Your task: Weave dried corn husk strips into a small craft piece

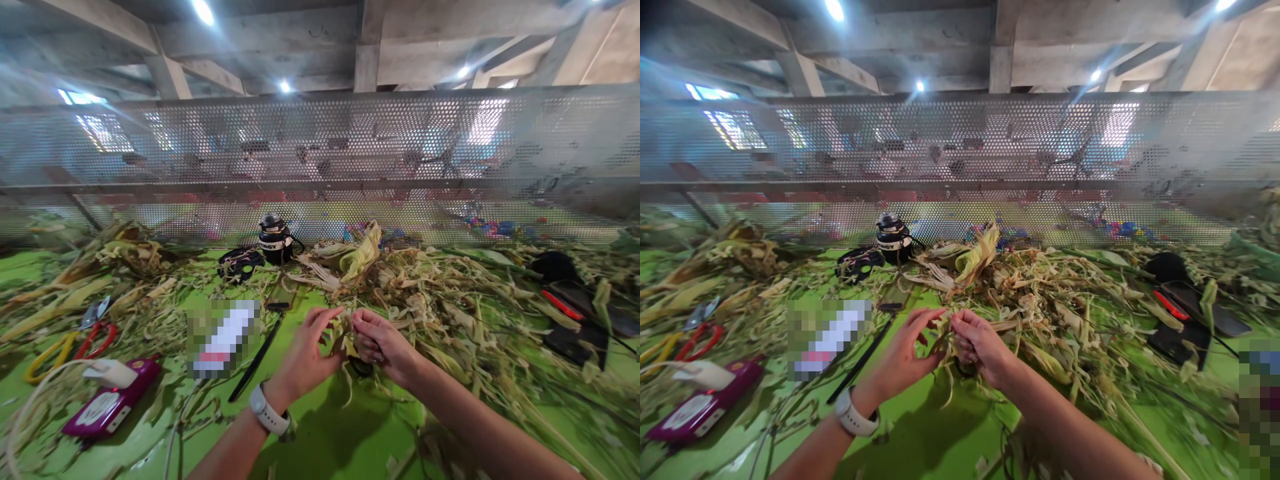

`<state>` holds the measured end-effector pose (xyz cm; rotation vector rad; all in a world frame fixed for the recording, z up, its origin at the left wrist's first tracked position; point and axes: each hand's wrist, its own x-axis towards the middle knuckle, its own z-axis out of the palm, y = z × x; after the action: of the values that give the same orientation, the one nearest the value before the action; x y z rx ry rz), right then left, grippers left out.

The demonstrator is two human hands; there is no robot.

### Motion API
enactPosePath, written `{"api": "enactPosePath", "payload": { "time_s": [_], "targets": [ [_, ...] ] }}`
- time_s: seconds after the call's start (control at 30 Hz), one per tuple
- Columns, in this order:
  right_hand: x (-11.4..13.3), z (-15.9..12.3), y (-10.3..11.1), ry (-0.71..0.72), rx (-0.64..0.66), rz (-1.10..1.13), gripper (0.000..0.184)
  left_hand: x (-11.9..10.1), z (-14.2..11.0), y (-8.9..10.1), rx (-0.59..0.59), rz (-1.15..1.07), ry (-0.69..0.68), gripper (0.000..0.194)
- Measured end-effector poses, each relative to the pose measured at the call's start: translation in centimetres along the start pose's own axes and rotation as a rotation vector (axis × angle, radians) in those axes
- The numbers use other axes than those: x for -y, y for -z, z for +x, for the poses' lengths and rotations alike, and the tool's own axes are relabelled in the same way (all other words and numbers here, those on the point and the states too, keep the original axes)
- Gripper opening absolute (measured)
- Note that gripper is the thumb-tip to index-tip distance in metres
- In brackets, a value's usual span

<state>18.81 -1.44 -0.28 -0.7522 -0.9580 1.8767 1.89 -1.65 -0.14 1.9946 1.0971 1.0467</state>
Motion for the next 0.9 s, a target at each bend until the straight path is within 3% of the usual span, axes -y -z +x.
{"api": "enactPosePath", "payload": {
  "time_s": [0.13, 0.33, 0.43, 0.6, 0.67, 0.77, 0.9],
  "targets": [
    [0.3, 0.1, 0.2, 0.004, -0.016, -0.034, 0.033, 0.0, 0.1, 0.2, 0.042, -0.067, 0.088, 0.038],
    [0.4, -0.2, -0.2, 0.000, -0.051, -0.111, 0.036, -0.3, -0.2, -0.5, -0.046, 0.021, -0.039, 0.015],
    [0.5, -0.3, -0.5, 0.016, -0.064, -0.183, 0.037, -0.4, -0.5, -0.8, -0.060, 0.076, -0.094, 0.015],
    [0.6, -0.3, -0.7, 0.096, -0.074, -0.342, 0.038, -0.1, -0.3, -1.0, 0.031, 0.073, -0.093, 0.005],
    [0.6, -0.2, -0.7, 0.116, -0.073, -0.378, 0.039, 0.0, -0.2, -1.0, 0.038, 0.057, -0.094, 0.010],
    [0.9, -0.2, -0.4, 0.070, -0.033, -0.394, 0.039, 0.1, -0.2, -0.8, 0.057, 0.063, -0.096, 0.016],
    [1.4, -0.3, 0.1, 0.002, 0.045, -0.419, 0.037, -0.2, -0.2, -0.5, 0.173, 0.136, -0.118, 0.012]
  ]
}}
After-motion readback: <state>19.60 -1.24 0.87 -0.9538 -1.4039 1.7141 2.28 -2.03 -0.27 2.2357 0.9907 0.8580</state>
